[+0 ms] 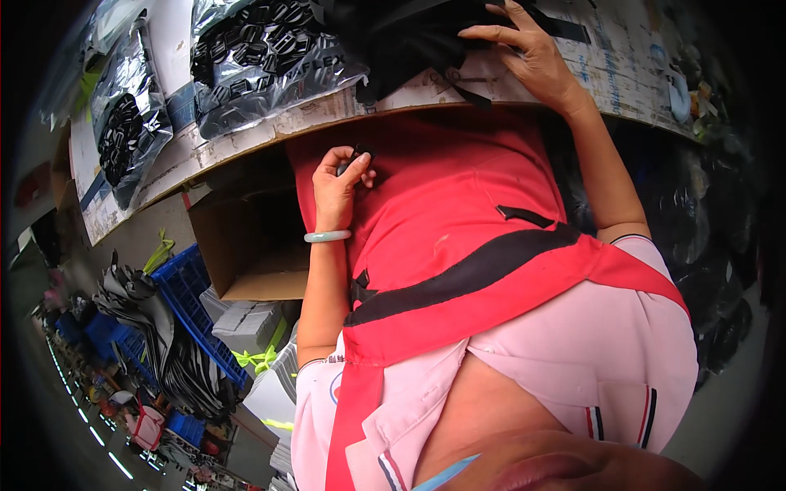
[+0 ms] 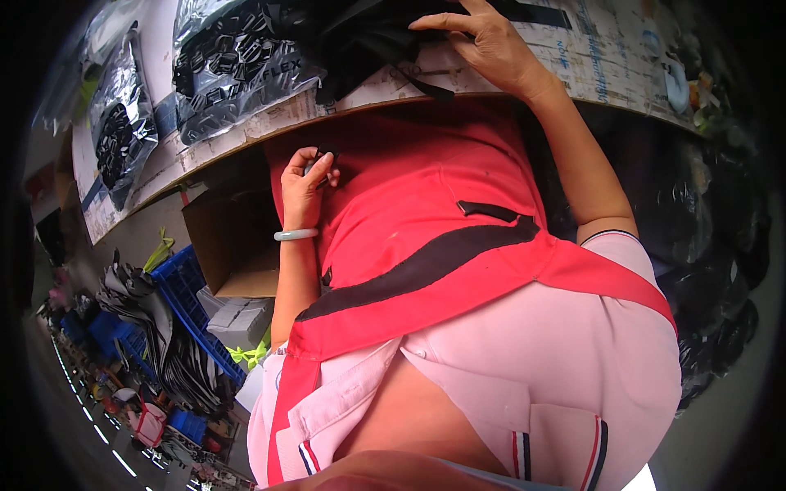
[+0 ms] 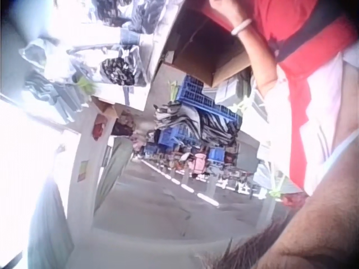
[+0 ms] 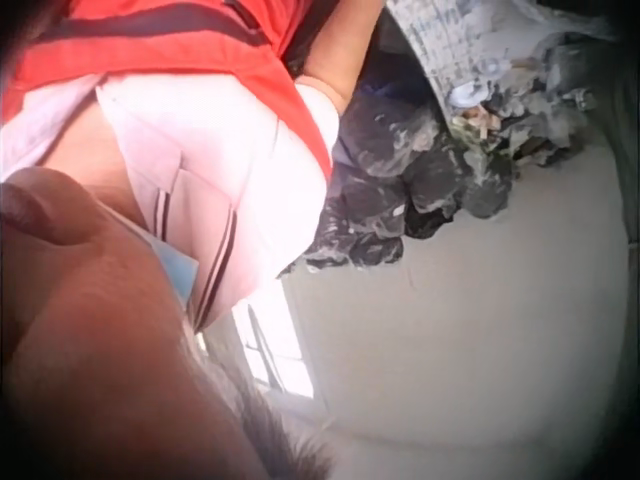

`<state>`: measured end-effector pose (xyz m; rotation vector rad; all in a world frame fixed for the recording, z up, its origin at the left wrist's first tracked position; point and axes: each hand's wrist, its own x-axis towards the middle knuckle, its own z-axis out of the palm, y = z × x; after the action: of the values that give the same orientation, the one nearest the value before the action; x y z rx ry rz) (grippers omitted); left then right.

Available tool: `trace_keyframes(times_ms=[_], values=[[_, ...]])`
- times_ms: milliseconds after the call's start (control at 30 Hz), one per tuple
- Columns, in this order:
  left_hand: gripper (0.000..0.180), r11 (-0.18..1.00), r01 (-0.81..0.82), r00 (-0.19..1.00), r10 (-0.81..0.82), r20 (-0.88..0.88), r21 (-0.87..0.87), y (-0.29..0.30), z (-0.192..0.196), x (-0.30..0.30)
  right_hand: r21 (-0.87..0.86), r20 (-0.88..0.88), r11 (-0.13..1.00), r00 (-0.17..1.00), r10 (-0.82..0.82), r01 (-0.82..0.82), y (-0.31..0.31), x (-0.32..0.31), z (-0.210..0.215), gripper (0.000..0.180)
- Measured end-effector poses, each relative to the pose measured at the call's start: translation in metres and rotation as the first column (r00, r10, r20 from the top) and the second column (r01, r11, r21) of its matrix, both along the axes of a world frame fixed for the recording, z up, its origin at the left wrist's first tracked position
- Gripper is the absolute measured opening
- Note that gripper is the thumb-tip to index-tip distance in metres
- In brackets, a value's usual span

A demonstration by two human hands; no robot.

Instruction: The person repeatedly picks up plastic buckles and straps, threads each strap through a buckle slot, and folds the strap by hand.

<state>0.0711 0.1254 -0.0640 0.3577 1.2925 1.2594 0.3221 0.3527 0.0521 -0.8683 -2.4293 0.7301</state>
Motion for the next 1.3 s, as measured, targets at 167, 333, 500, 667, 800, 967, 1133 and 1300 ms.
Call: trace_keyframes(times_ms=[167, 333, 500, 667, 800, 967, 1133, 1300], values=[[0.016, 0.998, -0.064, 0.996, 0.066, 0.063, -0.027, -0.004, 0.009, 0.002, 0.263, -0.108, 0.954, 0.987, -0.122, 0.147, -0.025, 0.014, -0.008, 0.021], [0.014, 0.982, -0.143, 0.985, 0.128, 0.12, 0.123, -0.006, 0.006, 0.002, 0.329, 0.116, 0.928, 0.968, -0.224, 0.175, -0.071, 0.003, -0.044, 0.026], [0.01, 0.977, -0.176, 0.984, 0.17, 0.062, 0.123, -0.002, 0.019, 0.012, -0.166, 0.026, 0.966, 0.98, -0.198, 0.2, -0.073, -0.002, -0.052, 0.02], [0.02, 0.994, 0.06, 0.974, -0.077, 0.211, 0.087, 0.0, 0.045, 0.029, -0.743, -0.085, 0.667, 0.982, -0.171, 0.052, -0.124, -0.012, -0.047, 0.02], [0.021, 0.982, 0.136, 0.965, -0.161, 0.207, 0.131, 0.01, 0.051, 0.045, -0.686, -0.107, 0.688, 0.968, 0.228, -0.238, -0.13, -0.016, -0.079, 0.019], [0.016, 0.95, 0.247, 0.969, -0.236, -0.079, 0.191, 0.001, 0.041, 0.03, -0.916, -0.103, 0.385, 0.994, 0.034, -0.108, -0.098, -0.037, -0.054, 0.027], [0.012, 0.972, 0.152, 0.988, -0.153, -0.007, 0.18, -0.003, 0.044, 0.037, -0.954, -0.186, 0.257, 0.978, -0.095, -0.156, -0.098, -0.059, -0.054, 0.019], [0.006, 0.979, -0.091, 0.994, 0.078, 0.08, 0.185, -0.006, 0.045, 0.013, -0.914, -0.102, 0.394, 0.995, 0.005, -0.095, -0.088, -0.048, -0.046, 0.029]])
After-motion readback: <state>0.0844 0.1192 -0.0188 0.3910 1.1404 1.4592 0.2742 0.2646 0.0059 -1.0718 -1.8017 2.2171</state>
